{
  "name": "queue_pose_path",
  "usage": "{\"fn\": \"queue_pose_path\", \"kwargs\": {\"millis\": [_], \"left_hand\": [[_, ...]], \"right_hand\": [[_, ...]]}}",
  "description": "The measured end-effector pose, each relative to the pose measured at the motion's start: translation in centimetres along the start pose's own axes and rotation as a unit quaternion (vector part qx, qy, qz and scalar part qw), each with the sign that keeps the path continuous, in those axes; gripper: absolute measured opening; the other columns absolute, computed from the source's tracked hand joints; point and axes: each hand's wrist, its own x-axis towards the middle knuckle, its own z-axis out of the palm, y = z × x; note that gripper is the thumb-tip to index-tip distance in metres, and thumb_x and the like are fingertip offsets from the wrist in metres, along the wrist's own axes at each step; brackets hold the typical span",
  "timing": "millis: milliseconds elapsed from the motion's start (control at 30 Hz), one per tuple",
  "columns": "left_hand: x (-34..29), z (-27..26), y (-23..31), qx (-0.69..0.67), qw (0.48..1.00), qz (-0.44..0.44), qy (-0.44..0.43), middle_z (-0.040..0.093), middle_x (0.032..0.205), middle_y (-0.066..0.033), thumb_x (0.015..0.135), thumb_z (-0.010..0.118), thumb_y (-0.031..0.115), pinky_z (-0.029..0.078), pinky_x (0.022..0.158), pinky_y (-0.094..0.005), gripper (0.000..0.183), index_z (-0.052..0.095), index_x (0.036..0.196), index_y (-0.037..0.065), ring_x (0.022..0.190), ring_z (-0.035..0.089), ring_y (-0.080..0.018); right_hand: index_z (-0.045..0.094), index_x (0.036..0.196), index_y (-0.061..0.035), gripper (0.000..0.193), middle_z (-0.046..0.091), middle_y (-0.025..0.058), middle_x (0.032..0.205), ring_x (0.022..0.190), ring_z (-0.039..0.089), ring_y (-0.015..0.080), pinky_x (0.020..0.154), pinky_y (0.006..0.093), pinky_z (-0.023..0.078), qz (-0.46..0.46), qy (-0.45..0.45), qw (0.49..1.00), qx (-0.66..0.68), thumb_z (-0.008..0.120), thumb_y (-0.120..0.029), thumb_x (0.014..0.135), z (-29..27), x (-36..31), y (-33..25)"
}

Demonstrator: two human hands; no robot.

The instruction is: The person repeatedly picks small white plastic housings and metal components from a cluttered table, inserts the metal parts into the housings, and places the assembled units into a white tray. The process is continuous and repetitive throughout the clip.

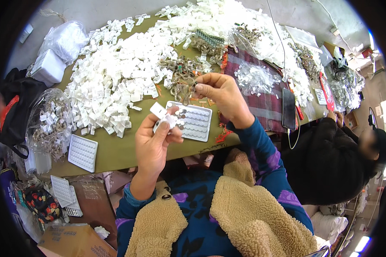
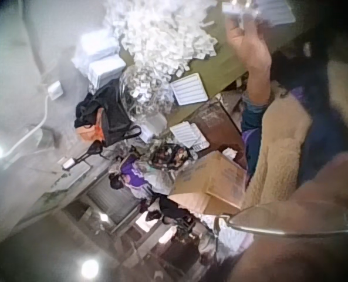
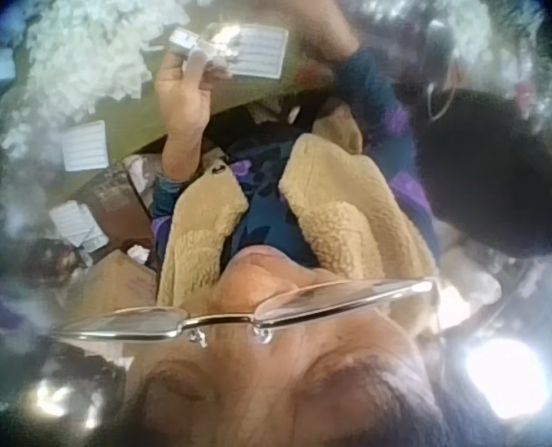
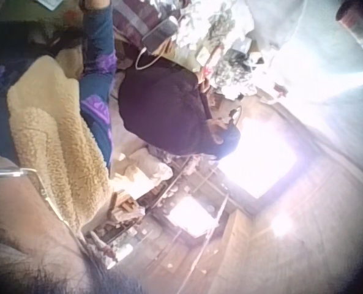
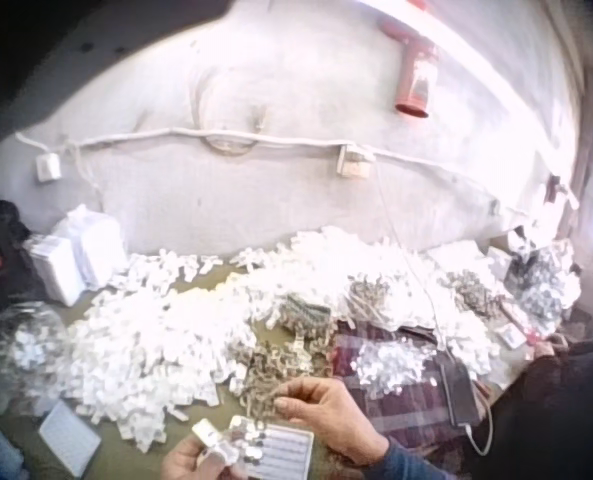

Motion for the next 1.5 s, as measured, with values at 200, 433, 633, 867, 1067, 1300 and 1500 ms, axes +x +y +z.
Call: {"fn": "queue_pose_path", "kwargs": {"millis": [200,433,633,867,1067,1300,1500], "left_hand": [[0.6,2.0,-0.7,0.012,0.999,-0.043,-0.03,0.063,0.121,-0.02,0.1,0.054,0.012,0.062,0.069,-0.0286,0.029,0.053,0.124,-0.005,0.089,0.07,-0.0204],[-1.3,1.4,-1.2,-0.028,0.999,-0.016,-0.024,0.066,0.113,-0.0145,0.099,0.057,0.013,0.06,0.086,-0.0339,0.029,0.056,0.122,-0.005,0.099,0.069,-0.0207],[-3.7,0.8,-2.1,0.345,0.917,0.184,-0.072,0.066,0.11,-0.0102,0.093,0.067,0.015,0.05,0.089,-0.0331,0.024,0.062,0.107,-0.004,0.098,0.064,-0.0211],[-3.7,-0.9,-0.1,0.07,0.995,0.057,0.05,0.066,0.113,-0.02,0.098,0.059,0.014,0.052,0.049,-0.0242,0.023,0.055,0.114,-0.002,0.064,0.064,-0.0146],[-3.3,-1.8,0.9,0.141,0.98,0.134,-0.049,0.064,0.118,-0.0209,0.092,0.065,0.001,0.052,0.056,-0.0216,0.019,0.058,0.109,-0.002,0.067,0.061,-0.0099],[-3.4,-3.0,1.6,0.266,0.942,0.167,-0.116,0.066,0.108,-0.0205,0.086,0.07,-0.002,0.053,0.055,-0.0218,0.017,0.062,0.101,-0.004,0.068,0.062,-0.0116],[-3.3,-3.1,0.1,0.275,0.942,0.169,-0.085,0.067,0.107,-0.017,0.085,0.071,-0.005,0.053,0.057,-0.0223,0.019,0.063,0.102,-0.005,0.072,0.062,-0.0112]], "right_hand": [[0.067,0.103,0.0031,0.017,0.07,0.0075,0.095,0.085,0.065,0.012,0.078,0.0262,0.054,-0.015,0.005,0.996,0.088,0.071,-0.004,0.088,3.0,-4.4,0.0],[0.065,0.104,0.0035,0.017,0.069,0.0046,0.093,0.083,0.063,0.0081,0.075,0.0236,0.052,-0.054,0.037,0.992,0.112,0.069,-0.005,0.09,4.3,-6.2,1.0],[0.055,0.111,-0.0031,0.016,0.065,0.0041,0.091,0.078,0.061,0.0105,0.07,0.0246,0.052,0.031,0.05,0.957,0.285,0.058,-0.014,0.099,6.3,-6.7,2.7],[0.055,0.108,-0.0005,0.015,0.065,0.0088,0.089,0.08,0.064,0.0154,0.073,0.03,0.054,-0.032,0.056,0.942,0.329,0.06,-0.009,0.097,6.8,-7.0,2.3],[0.057,0.102,0.0005,0.018,0.06,0.0074,0.073,0.064,0.061,0.0161,0.063,0.0282,0.051,0.145,-0.12,0.904,0.384,0.061,-0.016,0.098,7.9,-7.9,1.7],[0.061,0.096,0.0003,0.019,0.049,-0.0035,0.061,0.045,0.037,0.0032,0.062,0.0278,0.049,0.263,-0.164,0.854,0.417,0.063,-0.019,0.098,7.4,-8.6,2.2],[0.062,0.104,0.0008,0.018,0.055,-0.0001,0.069,0.05,0.044,0.0051,0.059,0.0249,0.046,0.268,-0.101,0.876,0.388,0.064,-0.016,0.096,7.1,-9.4,2.8]]}}
